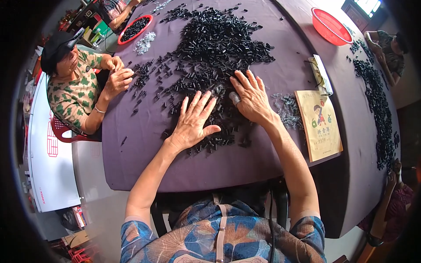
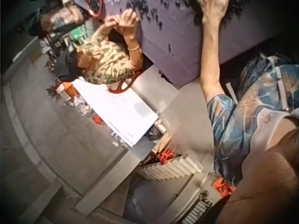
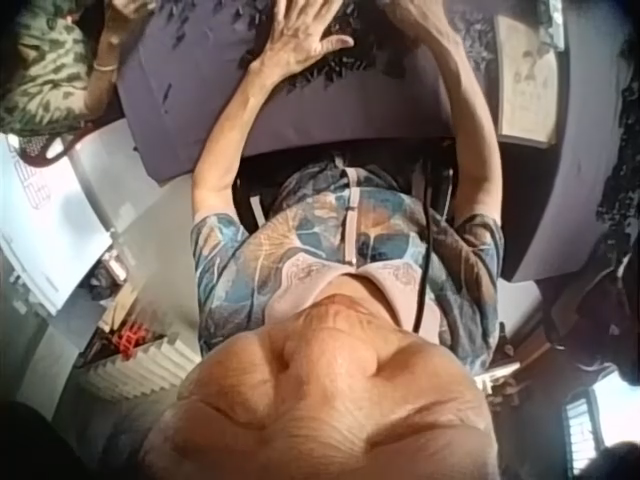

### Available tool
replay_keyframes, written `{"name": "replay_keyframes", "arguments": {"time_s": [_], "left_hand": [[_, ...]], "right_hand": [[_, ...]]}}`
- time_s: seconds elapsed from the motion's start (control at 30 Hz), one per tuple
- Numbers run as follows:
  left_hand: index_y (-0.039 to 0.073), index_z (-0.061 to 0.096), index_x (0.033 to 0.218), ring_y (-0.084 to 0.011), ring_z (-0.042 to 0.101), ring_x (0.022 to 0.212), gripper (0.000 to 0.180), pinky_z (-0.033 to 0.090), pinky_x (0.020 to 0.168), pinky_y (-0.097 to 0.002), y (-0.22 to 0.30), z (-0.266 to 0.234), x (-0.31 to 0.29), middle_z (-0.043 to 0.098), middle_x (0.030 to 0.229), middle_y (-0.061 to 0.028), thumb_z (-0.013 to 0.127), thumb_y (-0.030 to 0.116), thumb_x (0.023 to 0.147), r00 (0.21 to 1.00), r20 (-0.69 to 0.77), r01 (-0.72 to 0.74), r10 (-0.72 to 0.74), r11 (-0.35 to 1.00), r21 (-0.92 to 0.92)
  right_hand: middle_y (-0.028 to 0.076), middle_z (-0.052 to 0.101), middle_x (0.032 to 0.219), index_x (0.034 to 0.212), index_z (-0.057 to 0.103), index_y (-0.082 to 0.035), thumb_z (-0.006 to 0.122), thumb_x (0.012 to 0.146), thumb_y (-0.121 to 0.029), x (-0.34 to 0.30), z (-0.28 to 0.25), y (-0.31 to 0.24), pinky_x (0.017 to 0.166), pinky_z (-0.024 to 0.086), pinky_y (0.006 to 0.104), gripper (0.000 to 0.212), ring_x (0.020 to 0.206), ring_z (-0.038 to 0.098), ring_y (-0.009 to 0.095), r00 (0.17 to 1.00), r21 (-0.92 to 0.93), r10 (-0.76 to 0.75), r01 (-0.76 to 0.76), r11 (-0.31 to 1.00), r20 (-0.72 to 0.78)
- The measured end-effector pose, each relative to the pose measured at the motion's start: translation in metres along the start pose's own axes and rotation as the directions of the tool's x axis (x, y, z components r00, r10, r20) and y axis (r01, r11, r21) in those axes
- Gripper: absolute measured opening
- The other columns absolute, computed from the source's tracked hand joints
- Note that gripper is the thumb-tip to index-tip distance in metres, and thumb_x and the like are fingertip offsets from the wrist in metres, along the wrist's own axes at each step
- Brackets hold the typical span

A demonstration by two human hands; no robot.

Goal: Sorting and inspecting small black plastic components on a workshop table.

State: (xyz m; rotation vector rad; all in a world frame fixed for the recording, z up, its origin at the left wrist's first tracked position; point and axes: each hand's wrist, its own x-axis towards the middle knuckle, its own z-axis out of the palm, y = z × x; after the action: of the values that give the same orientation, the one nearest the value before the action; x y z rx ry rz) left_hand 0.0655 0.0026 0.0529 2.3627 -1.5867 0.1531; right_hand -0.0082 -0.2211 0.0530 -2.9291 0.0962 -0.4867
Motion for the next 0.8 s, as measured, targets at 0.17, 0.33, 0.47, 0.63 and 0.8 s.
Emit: {"name": "replay_keyframes", "arguments": {"time_s": [0.17, 0.33, 0.47, 0.63, 0.8], "left_hand": [[0.008, 0.035, 0.144, -0.0352, 0.017, 0.142, 0.089, 0.010, 0.112, -0.0594, 0.003, 0.000, -0.001, 0.027, 0.151, -0.0146, 0.033, 0.073, 0.083, 0.999, 0.013, -0.040, 0.040, 0.999, -0.011], [0.011, 0.038, 0.143, -0.0345, 0.016, 0.142, 0.090, 0.009, 0.111, -0.0606, 0.002, 0.002, -0.001, 0.025, 0.152, -0.0112, 0.029, 0.075, 0.081, 0.998, 0.041, -0.051, 0.052, 0.999, -0.005], [0.015, 0.044, 0.140, -0.0350, 0.017, 0.141, 0.083, 0.008, 0.111, -0.0621, 0.003, -0.004, -0.002, 0.027, 0.151, -0.0108, 0.030, 0.074, 0.083, 0.996, 0.045, -0.072, 0.073, 0.997, -0.026], [0.007, 0.052, 0.132, -0.0337, 0.026, 0.139, 0.074, 0.015, 0.110, -0.0603, -0.002, -0.008, -0.002, 0.031, 0.149, -0.0144, 0.037, 0.065, 0.088, 0.997, -0.032, -0.070, 0.065, 0.985, -0.156], [0.002, 0.060, 0.113, -0.0322, 0.048, 0.122, 0.029, 0.035, 0.103, -0.0419, -0.012, -0.018, 0.014, 0.051, 0.130, -0.0159, 0.059, 0.019, 0.089, 0.973, -0.229, -0.023, -0.035, 0.969, -0.245]], "right_hand": [[0.010, 0.032, 0.149, 0.140, 0.040, -0.009, 0.052, 0.092, -0.031, -0.012, -0.003, -0.007, 0.113, 0.019, 0.0482, 0.054, 0.140, 0.023, 0.033, 0.999, 0.050, 0.018, -0.019, 0.999, 0.026], [0.011, 0.032, 0.149, 0.139, 0.043, -0.008, 0.052, 0.092, -0.039, -0.023, 0.000, -0.013, 0.111, 0.021, 0.0490, 0.057, 0.138, 0.026, 0.035, 0.999, 0.042, -0.036, 0.036, 0.998, -0.011], [0.011, 0.033, 0.148, 0.138, 0.043, -0.008, 0.055, 0.090, -0.040, -0.029, -0.008, -0.017, 0.111, 0.020, 0.0498, 0.059, 0.137, 0.026, 0.036, 1.000, 0.062, -0.027, 0.027, 0.998, -0.008], [0.010, 0.036, 0.147, 0.138, 0.043, -0.011, 0.056, 0.089, -0.039, -0.023, -0.010, -0.028, 0.111, 0.017, 0.0515, 0.058, 0.138, 0.027, 0.034, 0.993, 0.031, -0.096, 0.098, 0.995, -0.066], [0.011, 0.040, 0.143, 0.137, 0.045, -0.012, 0.050, 0.092, -0.044, -0.005, 0.005, -0.036, 0.110, 0.020, 0.0503, 0.056, 0.136, 0.031, 0.034, 0.988, 0.000, -0.146, 0.146, 0.989, -0.057]]}}
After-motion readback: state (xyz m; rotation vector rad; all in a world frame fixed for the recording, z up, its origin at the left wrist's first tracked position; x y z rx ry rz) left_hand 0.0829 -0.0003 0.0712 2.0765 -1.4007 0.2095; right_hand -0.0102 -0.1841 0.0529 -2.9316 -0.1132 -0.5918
